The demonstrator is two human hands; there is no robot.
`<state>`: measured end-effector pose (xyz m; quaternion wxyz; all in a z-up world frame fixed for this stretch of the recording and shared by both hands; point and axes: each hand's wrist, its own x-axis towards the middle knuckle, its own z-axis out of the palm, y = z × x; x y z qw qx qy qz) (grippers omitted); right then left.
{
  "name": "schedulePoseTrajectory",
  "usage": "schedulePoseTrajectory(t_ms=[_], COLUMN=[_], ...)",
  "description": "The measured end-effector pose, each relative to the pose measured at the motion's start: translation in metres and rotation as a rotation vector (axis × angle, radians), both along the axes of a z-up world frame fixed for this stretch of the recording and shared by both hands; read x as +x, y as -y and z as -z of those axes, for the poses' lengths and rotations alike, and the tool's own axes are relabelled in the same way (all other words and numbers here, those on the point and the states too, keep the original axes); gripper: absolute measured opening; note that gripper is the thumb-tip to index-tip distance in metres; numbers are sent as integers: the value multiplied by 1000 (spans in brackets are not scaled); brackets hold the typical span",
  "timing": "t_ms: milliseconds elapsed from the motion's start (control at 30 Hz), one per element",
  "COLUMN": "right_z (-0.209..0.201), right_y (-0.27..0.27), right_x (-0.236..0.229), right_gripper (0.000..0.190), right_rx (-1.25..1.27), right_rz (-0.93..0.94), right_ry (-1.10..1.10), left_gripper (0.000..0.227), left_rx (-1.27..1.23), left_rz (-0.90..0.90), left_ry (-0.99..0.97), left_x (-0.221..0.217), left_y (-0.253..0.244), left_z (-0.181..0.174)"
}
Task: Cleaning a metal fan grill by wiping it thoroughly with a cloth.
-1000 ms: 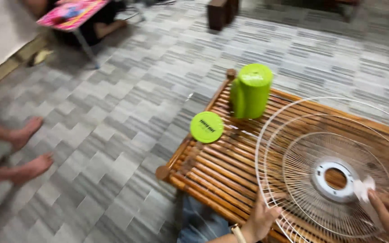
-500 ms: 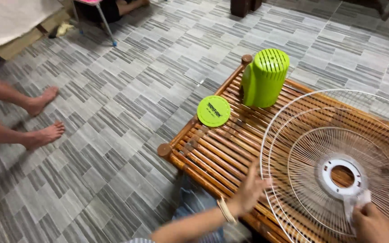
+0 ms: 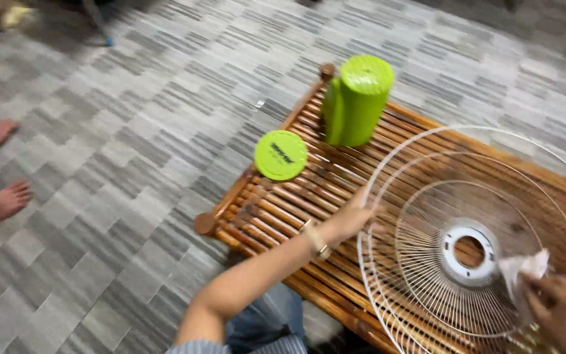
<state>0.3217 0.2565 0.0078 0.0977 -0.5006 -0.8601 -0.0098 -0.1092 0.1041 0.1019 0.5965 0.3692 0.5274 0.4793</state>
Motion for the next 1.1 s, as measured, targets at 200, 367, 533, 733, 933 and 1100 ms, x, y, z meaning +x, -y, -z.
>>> schedulePoseTrajectory(t_ms=[200,367,533,733,933,1100], right_z=[-61,-67,-83,-91,-44,-29], right_y=[0,-12,-18,-32,-66,-74], right_x=[-10,-17,-57,-121,-149,-153], right_gripper=[38,43,47,36,30,9], right_rx=[-29,-178,-284,-417,-272,51], right_rz=[83,154,175,151,-112,-307], right_ry=[-140,-88,-269,-479,-256,-222], left_gripper=[87,97,86,88,88,95], left_rx=[1,60,84,324,398,278], left_rz=[-247,-360,-364,-316,-305,-317], left_ry=[406,161,8,15,88,98], left_x=[60,65,60,65,64,62], left_y=[109,113,83,87,92,93], left_z=[79,89,69,78,91,87])
